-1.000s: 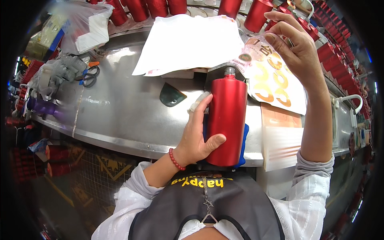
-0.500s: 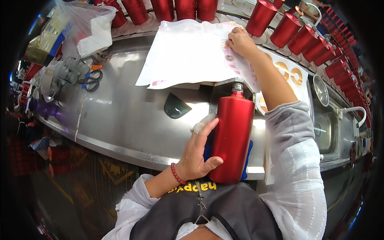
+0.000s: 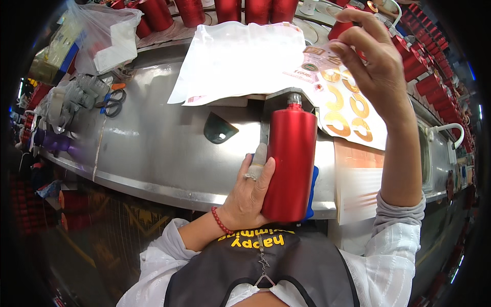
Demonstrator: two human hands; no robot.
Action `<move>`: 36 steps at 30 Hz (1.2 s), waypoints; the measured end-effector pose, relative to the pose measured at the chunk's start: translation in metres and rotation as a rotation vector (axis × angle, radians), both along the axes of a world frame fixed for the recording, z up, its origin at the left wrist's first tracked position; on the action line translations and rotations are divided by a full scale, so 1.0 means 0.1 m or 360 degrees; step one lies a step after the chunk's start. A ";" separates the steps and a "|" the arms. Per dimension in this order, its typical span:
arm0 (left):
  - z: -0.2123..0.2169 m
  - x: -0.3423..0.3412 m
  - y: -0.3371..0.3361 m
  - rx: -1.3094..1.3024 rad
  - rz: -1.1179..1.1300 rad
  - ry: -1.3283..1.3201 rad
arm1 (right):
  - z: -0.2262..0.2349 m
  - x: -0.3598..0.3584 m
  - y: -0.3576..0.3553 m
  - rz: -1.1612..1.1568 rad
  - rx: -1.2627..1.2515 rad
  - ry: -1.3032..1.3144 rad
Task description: The person applies circular gold labels to the necks of red cylindrical containers. They peel each label from a backing sheet, position it around the container neck, and smooth it with fingers. The person handles multiple containers one at a time, placing finished units aside on the counter.
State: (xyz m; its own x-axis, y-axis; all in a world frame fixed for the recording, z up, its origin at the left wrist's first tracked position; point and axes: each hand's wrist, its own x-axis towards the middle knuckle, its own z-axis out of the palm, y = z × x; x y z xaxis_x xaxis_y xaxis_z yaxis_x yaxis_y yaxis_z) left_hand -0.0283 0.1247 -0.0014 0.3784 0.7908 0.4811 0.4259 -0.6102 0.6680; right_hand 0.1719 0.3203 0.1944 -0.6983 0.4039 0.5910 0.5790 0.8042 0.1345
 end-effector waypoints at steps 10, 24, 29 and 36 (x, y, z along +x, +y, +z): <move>0.17 -0.06 -0.06 0.0085 -0.0041 -0.0029 | 0.73 0.21 -1.18 0.0116 -0.0504 0.0090; 0.21 0.12 -0.07 -0.0413 -0.0013 -0.0722 | -0.73 0.03 -0.74 0.0051 -0.0605 0.0036; 0.22 0.18 -0.07 -0.0477 -0.0068 -0.0899 | -0.80 0.05 -0.74 0.0095 -0.0690 0.0208; 0.14 0.01 -0.08 -0.0281 -0.0077 -0.0748 | -0.15 0.42 -1.16 0.0411 -0.0519 0.0184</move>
State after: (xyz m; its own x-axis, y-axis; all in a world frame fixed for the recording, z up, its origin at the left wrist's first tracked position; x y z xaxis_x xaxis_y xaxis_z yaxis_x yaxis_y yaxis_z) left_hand -0.0277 0.1163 0.0123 0.1909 0.8626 0.4685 0.0283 -0.4819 0.8758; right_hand 0.2138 0.2043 0.1797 -0.7378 0.4030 0.5415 0.3494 0.9144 -0.2045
